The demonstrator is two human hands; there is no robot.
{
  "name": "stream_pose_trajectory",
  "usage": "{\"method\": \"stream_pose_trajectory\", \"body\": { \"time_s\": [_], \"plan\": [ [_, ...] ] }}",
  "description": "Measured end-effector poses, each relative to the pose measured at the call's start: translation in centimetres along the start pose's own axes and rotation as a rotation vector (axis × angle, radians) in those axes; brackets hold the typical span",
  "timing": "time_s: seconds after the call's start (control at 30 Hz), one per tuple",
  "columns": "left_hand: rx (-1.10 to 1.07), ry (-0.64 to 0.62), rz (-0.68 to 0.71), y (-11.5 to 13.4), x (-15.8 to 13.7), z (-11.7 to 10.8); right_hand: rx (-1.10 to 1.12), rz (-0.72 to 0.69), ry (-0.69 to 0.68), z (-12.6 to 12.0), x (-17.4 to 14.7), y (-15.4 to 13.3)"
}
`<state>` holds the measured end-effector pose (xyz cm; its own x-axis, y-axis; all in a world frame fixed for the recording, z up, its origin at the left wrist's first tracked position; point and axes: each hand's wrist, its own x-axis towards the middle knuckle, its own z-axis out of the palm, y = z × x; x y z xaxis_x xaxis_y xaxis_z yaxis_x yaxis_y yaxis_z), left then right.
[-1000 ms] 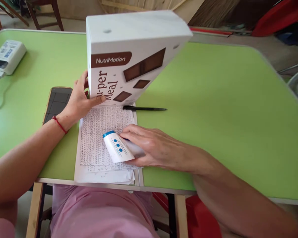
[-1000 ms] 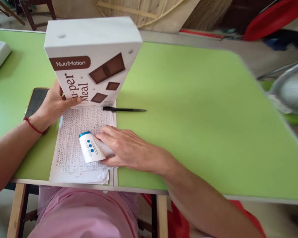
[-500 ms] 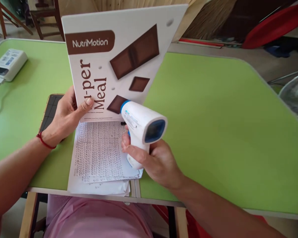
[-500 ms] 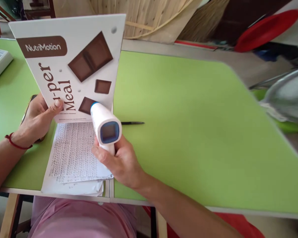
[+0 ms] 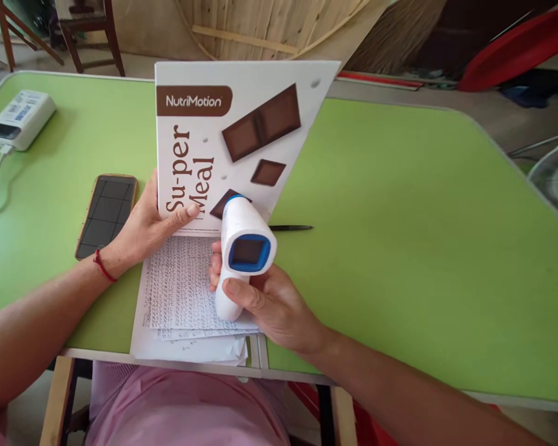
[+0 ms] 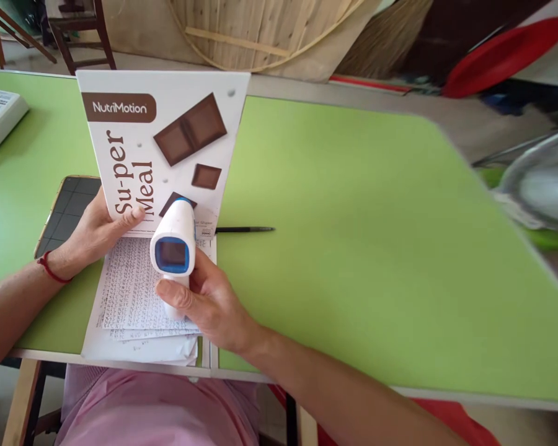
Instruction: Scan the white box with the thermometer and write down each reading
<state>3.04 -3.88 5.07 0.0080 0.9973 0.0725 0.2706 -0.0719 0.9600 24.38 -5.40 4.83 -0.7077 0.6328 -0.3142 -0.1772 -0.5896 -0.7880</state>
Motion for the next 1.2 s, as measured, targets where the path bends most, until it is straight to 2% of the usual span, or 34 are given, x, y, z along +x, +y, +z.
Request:
{"method": "stream_pose_trajectory", "body": {
  "time_s": [0.13, 0.27, 0.5, 0.8, 1.0, 1.2],
  "plan": [
    [0.037, 0.011, 0.015, -0.8, 0.1, 0.1, 0.045, -0.023, -0.023, -0.2, 0.1, 0.6],
    [0.052, 0.020, 0.009, -1.2, 0.0, -0.1, 0.108, 0.014, -0.048, -0.4, 0.0, 0.4],
    [0.039, -0.026, 0.033, -0.7, 0.2, -0.2, 0.102, 0.022, -0.046, -0.3, 0.1, 0.2],
    [0.034, -0.041, 0.018, -0.4, 0.4, -0.3, 0.041, 0.022, -0.032, -0.3, 0.0, 0.0],
    [0.073, -0.027, 0.022, -0.2, 0.3, -0.4, 0.074, -0.009, -0.054, -0.2, 0.1, 0.2],
    [0.294, -0.012, -0.099, 0.4, 0.3, -1.7, 0.083, 0.003, -0.023, -0.1, 0.2, 0.0]
  ]
}}
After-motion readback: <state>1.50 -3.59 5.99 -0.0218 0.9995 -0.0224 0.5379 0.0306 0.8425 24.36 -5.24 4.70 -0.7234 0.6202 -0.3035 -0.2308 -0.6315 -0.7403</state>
